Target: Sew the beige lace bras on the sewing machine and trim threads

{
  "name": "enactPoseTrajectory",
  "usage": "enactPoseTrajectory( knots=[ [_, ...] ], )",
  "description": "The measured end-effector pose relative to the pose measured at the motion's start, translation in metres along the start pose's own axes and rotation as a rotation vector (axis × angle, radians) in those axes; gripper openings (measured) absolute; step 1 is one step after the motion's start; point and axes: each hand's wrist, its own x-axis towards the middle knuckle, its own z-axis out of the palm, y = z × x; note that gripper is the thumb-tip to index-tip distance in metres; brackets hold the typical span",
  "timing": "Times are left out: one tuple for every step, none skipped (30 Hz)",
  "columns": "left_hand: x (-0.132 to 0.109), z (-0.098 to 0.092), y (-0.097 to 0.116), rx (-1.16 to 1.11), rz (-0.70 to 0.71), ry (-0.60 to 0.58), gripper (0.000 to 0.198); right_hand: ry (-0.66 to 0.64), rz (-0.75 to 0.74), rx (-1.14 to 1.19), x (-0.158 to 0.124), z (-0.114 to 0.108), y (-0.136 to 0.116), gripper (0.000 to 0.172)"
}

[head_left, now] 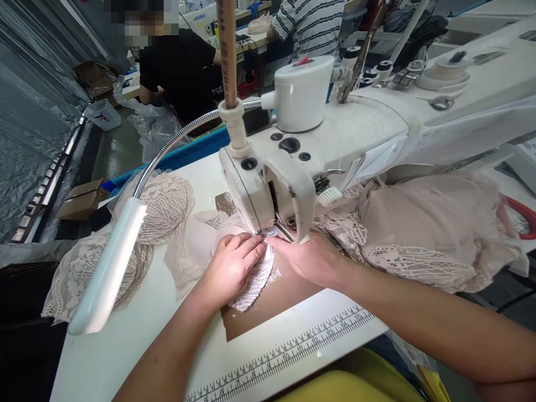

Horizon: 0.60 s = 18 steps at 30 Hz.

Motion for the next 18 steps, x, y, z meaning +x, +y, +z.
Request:
enactPoseTrajectory(
  knots=[
    [-0.0001, 0.0001, -0.0001, -0.003, 0.008, 0.003, 0.036, -0.002, -0.011, 0.003, -0.0004, 0.0005, 0.0004, 0.034],
    [-0.0002, 0.0002, -0.0002, -0.006, 0.016, 0.005, 0.036, -0.01, -0.02, 0.003, -0.0007, 0.0009, 0.0006, 0.035],
    [-0.0002, 0.0004, -0.0005, -0.009, 0.02, 0.007, 0.036, -0.02, -0.023, -0.001, -0.0007, 0.0013, 0.0005, 0.035],
    [-0.0001, 0.0006, -0.0008, -0.011, 0.022, 0.006, 0.036, -0.03, -0.021, -0.009, -0.0006, 0.0017, 0.0001, 0.035],
    [0.0001, 0.0008, -0.0013, -0.013, 0.022, 0.002, 0.036, -0.037, -0.011, -0.019, -0.0004, 0.0021, -0.0004, 0.035],
    [0.0003, 0.0009, -0.0018, -0.013, 0.019, -0.001, 0.036, -0.041, 0.004, -0.026, -0.0002, 0.0027, -0.0011, 0.035],
    [0.0007, 0.0009, -0.0024, -0.012, 0.012, -0.005, 0.037, -0.044, 0.022, -0.03, -0.0001, 0.0033, -0.0018, 0.035],
    [0.0011, 0.0007, -0.0031, -0.01, 0.004, -0.007, 0.037, -0.043, 0.039, -0.028, -0.0001, 0.0041, -0.0024, 0.035],
    [0.0016, 0.0004, -0.0038, -0.006, -0.002, -0.009, 0.037, -0.036, 0.051, -0.021, -0.0003, 0.0048, -0.0028, 0.035],
    [0.0022, 0.0, -0.0044, -0.001, -0.008, -0.009, 0.037, -0.023, 0.055, -0.011, -0.0006, 0.0055, -0.0028, 0.035],
    [0.0027, -0.0005, -0.005, 0.002, -0.014, -0.009, 0.037, -0.007, 0.051, 0.001, -0.0011, 0.0061, -0.0026, 0.035],
    [0.0032, -0.001, -0.0056, 0.005, -0.017, -0.008, 0.037, 0.011, 0.04, 0.012, -0.0018, 0.0066, -0.002, 0.036],
    [0.0035, -0.0014, -0.0061, 0.004, -0.02, -0.008, 0.036, 0.028, 0.025, 0.023, -0.0026, 0.007, -0.0012, 0.036],
    [0.0037, -0.0017, -0.0065, 0.002, -0.022, -0.008, 0.036, 0.04, 0.006, 0.035, -0.0034, 0.0072, -0.0003, 0.036],
    [0.0036, -0.0018, -0.0068, -0.001, -0.023, -0.009, 0.035, 0.045, -0.017, 0.046, -0.0041, 0.0074, 0.0006, 0.037],
    [0.0034, -0.0017, -0.007, -0.005, -0.022, -0.007, 0.034, 0.044, -0.042, 0.053, -0.0047, 0.0074, 0.0014, 0.037],
    [0.0031, -0.0015, -0.0071, -0.009, -0.016, -0.003, 0.034, 0.041, -0.066, 0.056, -0.0052, 0.0074, 0.0021, 0.038],
    [0.0028, -0.0013, -0.0071, -0.013, -0.01, 0.002, 0.034, 0.036, -0.087, 0.054, -0.0056, 0.0074, 0.0025, 0.038]
  ],
)
